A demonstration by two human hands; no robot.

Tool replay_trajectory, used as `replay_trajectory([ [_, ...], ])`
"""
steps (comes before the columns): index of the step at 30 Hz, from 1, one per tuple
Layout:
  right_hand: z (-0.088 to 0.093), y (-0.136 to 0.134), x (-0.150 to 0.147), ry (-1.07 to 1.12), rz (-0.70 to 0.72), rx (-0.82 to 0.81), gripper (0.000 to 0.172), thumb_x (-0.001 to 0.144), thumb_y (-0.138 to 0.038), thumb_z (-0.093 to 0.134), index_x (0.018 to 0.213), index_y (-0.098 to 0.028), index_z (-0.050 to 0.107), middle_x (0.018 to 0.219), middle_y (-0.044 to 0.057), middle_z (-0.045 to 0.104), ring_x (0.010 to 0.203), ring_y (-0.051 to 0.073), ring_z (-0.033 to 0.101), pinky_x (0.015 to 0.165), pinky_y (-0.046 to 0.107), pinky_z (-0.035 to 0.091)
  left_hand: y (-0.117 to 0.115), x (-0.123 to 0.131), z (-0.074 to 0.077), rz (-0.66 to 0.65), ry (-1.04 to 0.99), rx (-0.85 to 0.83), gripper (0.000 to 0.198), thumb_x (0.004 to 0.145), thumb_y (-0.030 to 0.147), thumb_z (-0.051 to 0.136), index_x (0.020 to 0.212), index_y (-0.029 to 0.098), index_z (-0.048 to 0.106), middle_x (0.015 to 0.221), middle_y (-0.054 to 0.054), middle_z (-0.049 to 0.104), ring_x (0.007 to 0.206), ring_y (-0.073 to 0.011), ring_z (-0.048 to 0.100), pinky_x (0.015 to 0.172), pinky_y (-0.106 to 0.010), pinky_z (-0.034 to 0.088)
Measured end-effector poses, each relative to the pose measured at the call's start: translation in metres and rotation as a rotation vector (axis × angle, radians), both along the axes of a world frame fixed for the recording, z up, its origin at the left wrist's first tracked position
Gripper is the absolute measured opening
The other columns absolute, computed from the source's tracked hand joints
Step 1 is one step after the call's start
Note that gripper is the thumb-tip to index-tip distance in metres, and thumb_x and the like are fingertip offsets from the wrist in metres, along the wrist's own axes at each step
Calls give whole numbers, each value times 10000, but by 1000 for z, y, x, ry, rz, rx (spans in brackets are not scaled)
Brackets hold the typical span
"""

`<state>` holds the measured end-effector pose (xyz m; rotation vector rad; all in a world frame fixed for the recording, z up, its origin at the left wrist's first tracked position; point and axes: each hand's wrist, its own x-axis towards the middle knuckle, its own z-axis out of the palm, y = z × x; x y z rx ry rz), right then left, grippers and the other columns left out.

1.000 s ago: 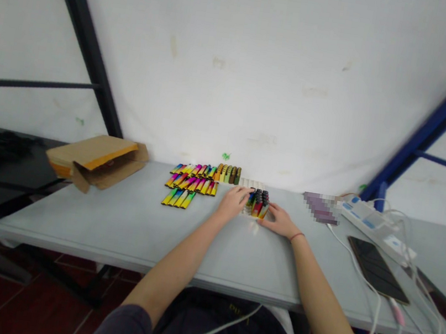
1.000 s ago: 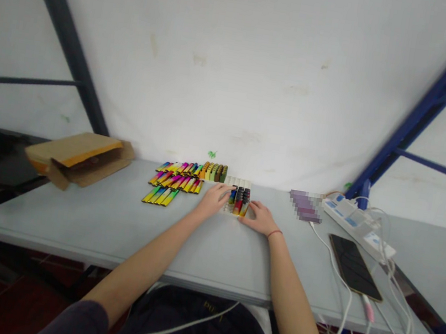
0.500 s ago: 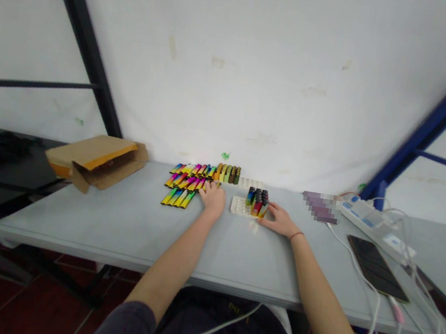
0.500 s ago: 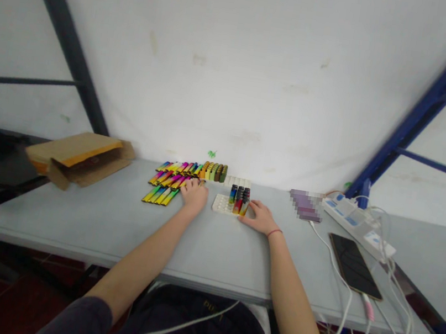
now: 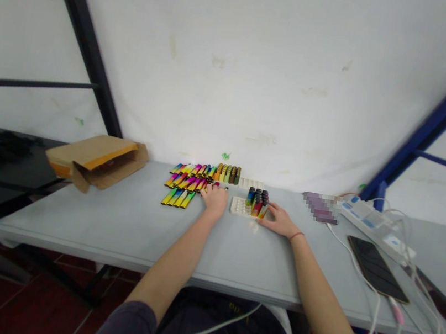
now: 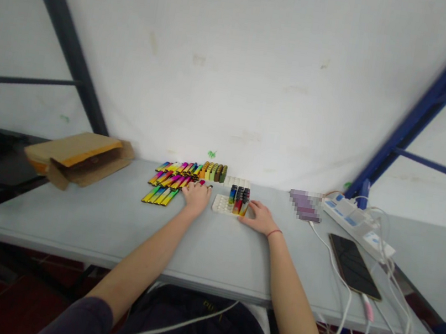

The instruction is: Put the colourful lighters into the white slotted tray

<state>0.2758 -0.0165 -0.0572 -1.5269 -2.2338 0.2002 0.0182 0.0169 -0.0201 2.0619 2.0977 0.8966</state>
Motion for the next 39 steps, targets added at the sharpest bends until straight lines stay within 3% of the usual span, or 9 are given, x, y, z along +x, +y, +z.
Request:
replay_trajectory([
  [3,0,0,0,-5,-8,-8,659,815,-624,645,1315,-194,634,1416,163,589,1298,354,559,1120,505,437,3,1,6,1,-294,80,283,971,257,440,903,163,698,1091,-193,699,1152,-336,555,995,-483,357],
  [6,0,1,1,-13,-7,-13,676,814,-631,645,1328,-192,627,1422,161,584,1304,351,555,1126,494,433,6,3,14,-102,-735,122,233,967,261,464,795,193,606,903,-103,691,896,-230,646,846,-332,452],
  [11,1,0,0,-11,-3,-11,667,821,-616,649,1325,-180,631,1395,163,605,1284,344,573,1121,476,441,8,12,18,-281,-1196,-76,315,1009,369,384,792,197,532,583,38,480,446,-96,430,482,-220,358],
  [13,1,0,0,-11,-11,-12,680,816,-615,656,1325,-165,632,1401,173,599,1290,349,569,1125,474,437,8,15,17,-346,-1240,-83,317,996,453,446,860,187,553,545,67,418,423,-79,388,441,-198,313],
  [16,1,0,0,-15,-15,-16,683,814,-608,661,1319,-148,635,1411,187,588,1295,356,564,1126,478,435,9,16,14,-389,-1272,-83,328,969,517,512,941,191,539,597,57,497,450,-74,467,456,-189,376],
  [24,0,1,0,-13,11,-4,653,818,-607,653,1305,-171,644,1374,173,614,1263,352,581,1107,481,451,7,16,9,-350,-1333,-132,312,992,519,452,932,215,489,564,90,420,381,-55,346,398,-188,276],
  [28,-1,1,1,-6,-1,0,680,813,-622,651,1317,-165,637,1397,181,601,1280,359,572,1118,491,441,7,19,9,-378,-1360,-83,346,978,546,464,922,208,511,586,66,485,417,-66,416,427,-190,317],
  [35,-3,3,2,4,17,14,670,811,-633,648,1307,-183,642,1408,163,596,1279,352,573,1109,495,450,7,13,13,-276,-1556,-320,525,935,664,349,672,216,426,452,92,289,337,-62,233,365,-198,190],
  [39,-3,2,2,4,16,14,641,815,-625,651,1285,-190,655,1379,163,614,1260,351,585,1104,497,454,6,8,17,-182,-1600,-323,448,942,524,348,611,224,381,429,95,226,329,-63,177,357,-192,138],
])
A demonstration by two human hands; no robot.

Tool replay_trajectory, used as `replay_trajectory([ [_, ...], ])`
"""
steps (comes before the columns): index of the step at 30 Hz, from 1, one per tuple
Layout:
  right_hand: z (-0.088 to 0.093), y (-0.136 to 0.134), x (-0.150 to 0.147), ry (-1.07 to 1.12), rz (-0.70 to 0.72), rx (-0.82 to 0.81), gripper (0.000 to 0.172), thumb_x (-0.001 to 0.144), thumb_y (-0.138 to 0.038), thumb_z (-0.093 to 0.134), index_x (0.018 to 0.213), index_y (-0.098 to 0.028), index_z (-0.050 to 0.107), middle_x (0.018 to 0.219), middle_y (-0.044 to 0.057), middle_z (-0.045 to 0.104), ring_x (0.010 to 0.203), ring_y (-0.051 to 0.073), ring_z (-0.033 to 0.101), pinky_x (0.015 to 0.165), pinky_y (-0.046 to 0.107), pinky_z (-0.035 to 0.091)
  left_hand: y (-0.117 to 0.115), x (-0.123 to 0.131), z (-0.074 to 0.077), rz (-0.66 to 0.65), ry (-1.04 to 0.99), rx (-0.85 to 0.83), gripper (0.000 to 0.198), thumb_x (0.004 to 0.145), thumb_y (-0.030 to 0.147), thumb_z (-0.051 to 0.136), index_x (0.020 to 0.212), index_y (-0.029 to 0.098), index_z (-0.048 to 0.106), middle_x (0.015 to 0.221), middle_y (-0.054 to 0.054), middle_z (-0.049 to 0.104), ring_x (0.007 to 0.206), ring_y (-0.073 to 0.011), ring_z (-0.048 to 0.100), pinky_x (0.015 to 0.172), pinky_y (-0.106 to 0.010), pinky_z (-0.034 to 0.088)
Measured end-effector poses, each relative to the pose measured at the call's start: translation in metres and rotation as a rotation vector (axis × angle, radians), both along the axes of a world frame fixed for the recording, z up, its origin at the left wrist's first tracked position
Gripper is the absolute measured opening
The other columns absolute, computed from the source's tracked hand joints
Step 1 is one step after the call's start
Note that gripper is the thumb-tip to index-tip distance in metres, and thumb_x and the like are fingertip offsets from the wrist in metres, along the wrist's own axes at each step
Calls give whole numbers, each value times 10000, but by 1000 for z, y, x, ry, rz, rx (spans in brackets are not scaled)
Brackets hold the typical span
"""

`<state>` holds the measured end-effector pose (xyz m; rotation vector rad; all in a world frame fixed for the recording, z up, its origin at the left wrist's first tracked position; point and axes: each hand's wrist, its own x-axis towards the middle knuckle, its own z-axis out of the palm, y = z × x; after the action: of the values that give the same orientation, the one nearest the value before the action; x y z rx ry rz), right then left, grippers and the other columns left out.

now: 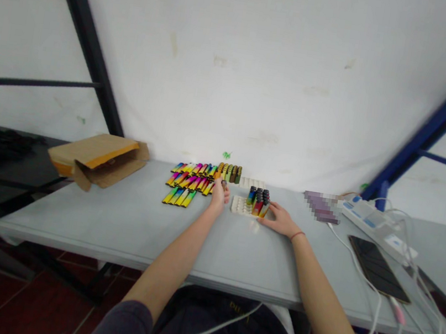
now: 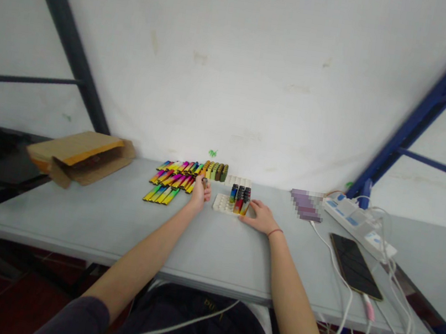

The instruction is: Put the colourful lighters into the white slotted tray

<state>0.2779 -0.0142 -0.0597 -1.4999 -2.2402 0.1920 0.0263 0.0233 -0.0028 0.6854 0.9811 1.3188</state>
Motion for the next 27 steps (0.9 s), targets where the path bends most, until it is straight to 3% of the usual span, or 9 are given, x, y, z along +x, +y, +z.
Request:
replay_trajectory([
  [11,2,-1,-1,-23,-8,5,646,814,-615,651,1285,-172,652,1368,174,617,1251,348,593,1099,481,461,0,1,4,219,-93,-58,313,914,333,336,622,223,360,437,90,232,331,-66,173,352,-179,112],
  [19,3,-1,-1,-24,6,-15,690,826,-622,626,1312,-132,630,1401,203,591,1281,357,568,1120,495,438,1,-2,2,185,-105,-84,423,940,513,298,632,232,363,433,92,237,318,-71,177,340,-195,109],
  [22,3,-1,-1,-15,-7,-22,683,818,-621,636,1318,-156,628,1407,189,592,1292,361,563,1120,504,436,2,-4,3,163,-102,-87,378,913,488,364,635,232,352,439,92,240,317,-66,176,349,-198,112],
  [27,1,-1,0,-3,-11,-17,674,813,-620,643,1328,-186,624,1417,169,590,1304,356,556,1126,509,432,5,-7,3,232,-112,-44,309,890,424,344,645,238,315,453,90,226,320,-69,174,359,-198,142],
])
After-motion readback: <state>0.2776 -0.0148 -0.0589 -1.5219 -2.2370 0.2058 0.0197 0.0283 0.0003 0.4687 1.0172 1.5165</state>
